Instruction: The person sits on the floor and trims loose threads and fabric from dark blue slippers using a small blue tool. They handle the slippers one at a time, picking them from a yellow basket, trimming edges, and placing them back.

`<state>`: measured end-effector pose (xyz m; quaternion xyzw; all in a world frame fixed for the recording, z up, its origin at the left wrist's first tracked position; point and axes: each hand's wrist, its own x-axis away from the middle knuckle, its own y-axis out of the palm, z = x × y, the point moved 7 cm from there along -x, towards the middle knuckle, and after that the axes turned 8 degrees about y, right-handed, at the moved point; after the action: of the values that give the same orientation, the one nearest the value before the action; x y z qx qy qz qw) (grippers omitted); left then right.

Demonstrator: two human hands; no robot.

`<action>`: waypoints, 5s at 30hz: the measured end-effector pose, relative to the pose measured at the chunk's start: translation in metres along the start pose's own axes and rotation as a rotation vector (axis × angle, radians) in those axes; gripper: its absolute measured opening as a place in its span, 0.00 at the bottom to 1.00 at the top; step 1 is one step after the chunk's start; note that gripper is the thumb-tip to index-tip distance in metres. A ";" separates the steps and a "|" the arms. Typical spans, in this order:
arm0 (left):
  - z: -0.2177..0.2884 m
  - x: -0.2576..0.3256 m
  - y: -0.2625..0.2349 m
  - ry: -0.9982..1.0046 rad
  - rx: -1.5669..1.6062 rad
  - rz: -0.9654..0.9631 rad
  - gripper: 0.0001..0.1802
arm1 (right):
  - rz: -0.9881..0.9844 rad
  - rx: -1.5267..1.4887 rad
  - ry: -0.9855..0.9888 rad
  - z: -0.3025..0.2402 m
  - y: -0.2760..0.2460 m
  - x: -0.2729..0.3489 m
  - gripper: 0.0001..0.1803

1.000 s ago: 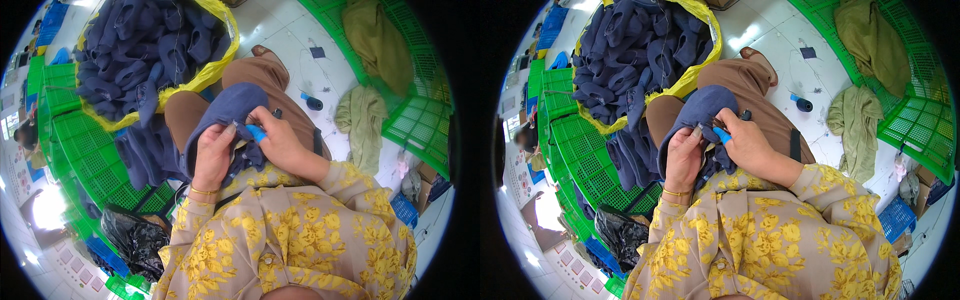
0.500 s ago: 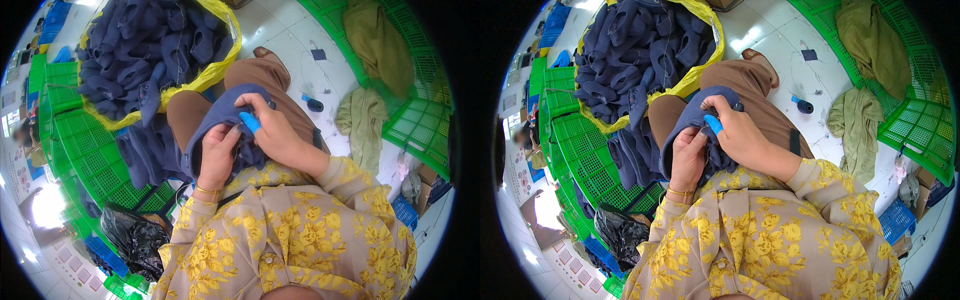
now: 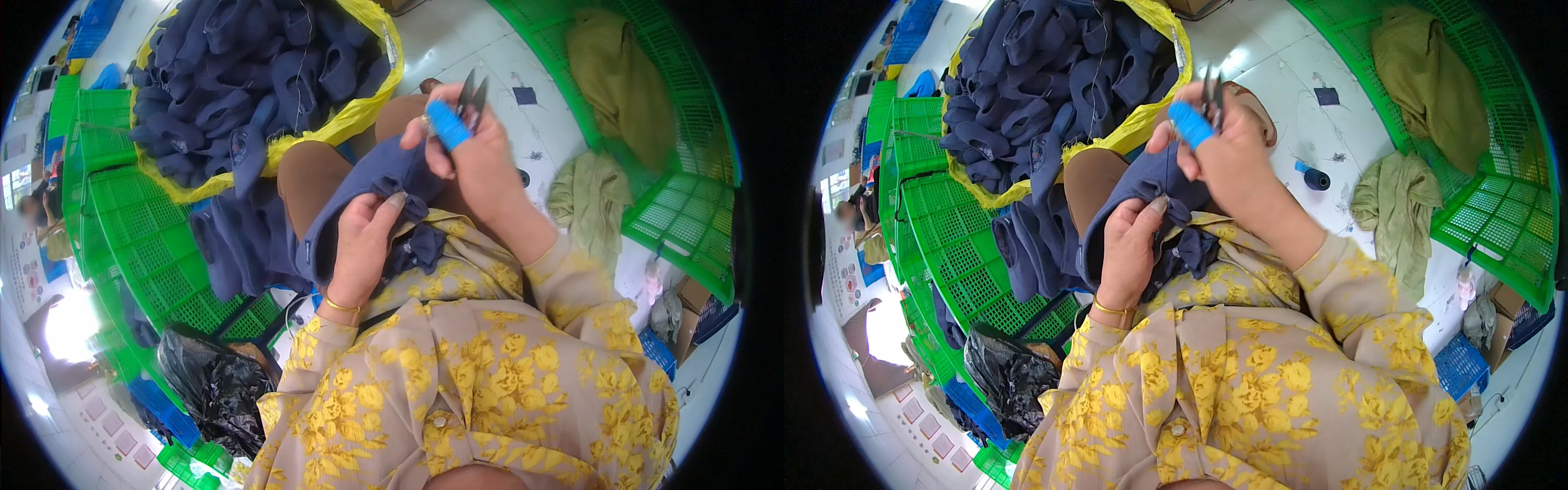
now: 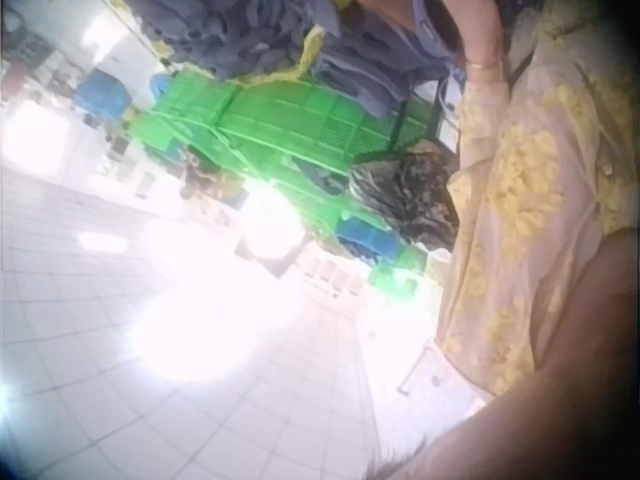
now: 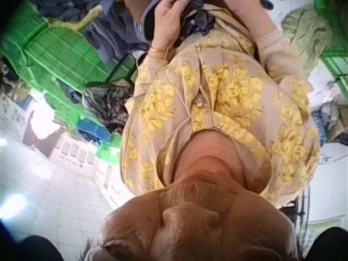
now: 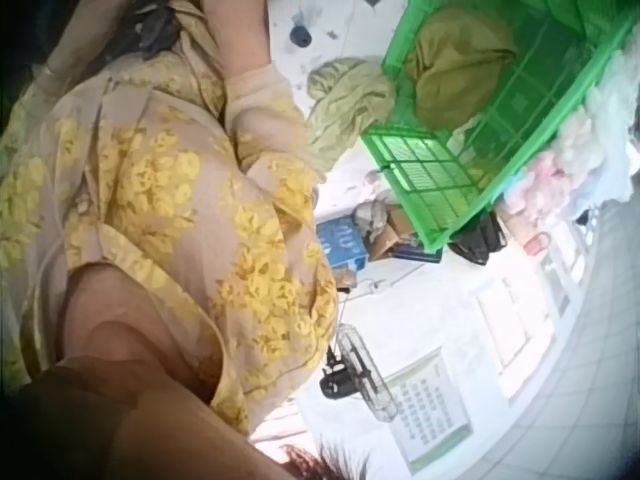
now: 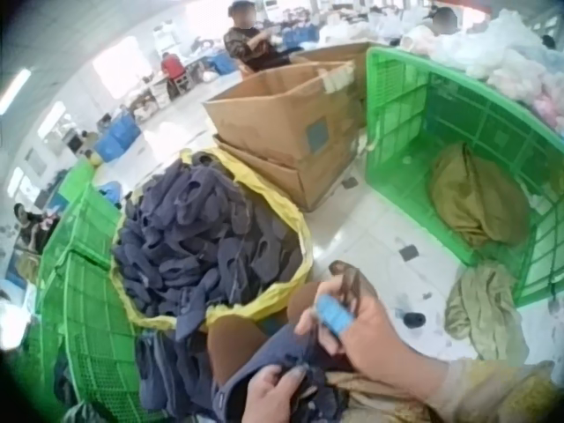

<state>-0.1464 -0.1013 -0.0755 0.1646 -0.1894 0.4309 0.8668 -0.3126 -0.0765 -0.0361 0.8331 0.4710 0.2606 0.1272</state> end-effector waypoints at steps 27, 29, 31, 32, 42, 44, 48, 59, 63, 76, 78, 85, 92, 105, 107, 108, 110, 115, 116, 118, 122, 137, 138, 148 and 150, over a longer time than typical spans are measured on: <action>-0.002 0.000 0.000 0.048 0.310 -0.152 0.13 | -0.443 1.004 -0.291 0.003 -0.002 0.023 0.21; -0.001 0.000 0.001 0.055 0.306 -0.128 0.14 | -0.449 0.996 -0.279 0.003 -0.001 0.023 0.21; 0.004 0.000 0.004 0.047 0.320 -0.089 0.10 | -0.451 0.979 -0.270 0.003 -0.001 0.023 0.22; 0.008 0.001 0.007 0.035 0.336 -0.062 0.06 | -0.452 0.992 -0.273 0.003 -0.001 0.023 0.21; -0.006 0.000 -0.003 0.020 0.228 0.019 0.04 | -0.403 1.453 -0.403 -0.001 0.022 0.038 0.10; -0.009 0.000 -0.006 0.057 0.146 0.066 0.04 | -0.388 1.557 -0.416 0.002 0.027 0.041 0.07; -0.013 0.000 -0.008 0.135 0.091 0.139 0.04 | -0.344 1.634 -0.426 0.004 0.029 0.041 0.04; -0.013 0.001 -0.006 0.178 -0.061 0.171 0.07 | -0.392 1.684 -0.474 0.015 0.033 0.034 0.02; -0.013 0.001 -0.009 0.187 -0.108 0.161 0.06 | -0.423 1.577 -0.384 0.020 0.025 0.023 0.03; -0.011 -0.010 -0.009 0.042 0.222 -0.007 0.07 | -0.732 1.060 0.115 0.014 0.006 -0.020 0.14; -0.011 -0.010 -0.006 0.005 0.249 -0.027 0.07 | -0.731 1.029 0.161 0.015 0.005 -0.021 0.14; -0.017 -0.013 -0.004 -0.018 0.357 -0.049 0.08 | -0.782 1.003 0.142 0.022 0.009 -0.023 0.12; -0.018 -0.013 -0.005 -0.012 0.397 -0.047 0.08 | -0.645 1.331 -0.057 0.015 0.012 -0.017 0.11; -0.026 -0.014 -0.008 0.017 0.384 -0.024 0.07 | -0.449 1.389 -0.180 0.018 0.032 -0.003 0.23; -0.024 -0.014 -0.005 0.012 0.396 -0.027 0.06 | -0.467 1.348 -0.182 0.020 0.033 -0.001 0.21; -0.023 -0.013 -0.006 0.008 0.405 -0.032 0.06 | -0.480 1.325 -0.186 0.021 0.034 -0.001 0.21; -0.023 -0.013 -0.006 0.009 0.414 -0.042 0.05 | -0.444 1.326 -0.172 0.018 0.027 -0.005 0.20; -0.030 -0.016 -0.010 0.046 0.412 -0.076 0.07 | -0.413 1.380 -0.655 -0.025 0.046 0.012 0.16; -0.029 -0.015 -0.009 0.044 0.437 -0.056 0.08 | -0.473 1.405 -0.697 -0.020 0.056 0.021 0.16; -0.021 -0.013 -0.004 0.042 0.482 -0.015 0.09 | -0.567 1.465 -0.732 -0.003 0.063 0.026 0.12; -0.028 -0.014 -0.007 0.067 0.470 -0.041 0.10 | -0.599 1.571 -0.708 0.004 0.062 0.021 0.12; -0.001 -0.010 -0.015 0.096 0.149 -0.024 0.09 | -0.393 0.302 -0.059 -0.034 0.061 0.004 0.05; 0.015 -0.007 -0.017 0.094 -0.005 0.009 0.09 | -0.385 0.273 -0.050 -0.040 0.060 0.004 0.05; 0.099 0.017 -0.034 0.316 -1.399 -0.661 0.16 | -0.544 0.175 0.045 -0.052 0.086 0.043 0.04; 0.092 0.026 -0.029 0.301 -1.403 -0.744 0.16 | -0.611 -0.046 0.201 -0.051 0.087 0.047 0.04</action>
<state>-0.1259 -0.1413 0.0137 -0.4253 -0.2297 -0.0875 0.8710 -0.2582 -0.0836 0.0611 0.6201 0.7036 0.3018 0.1715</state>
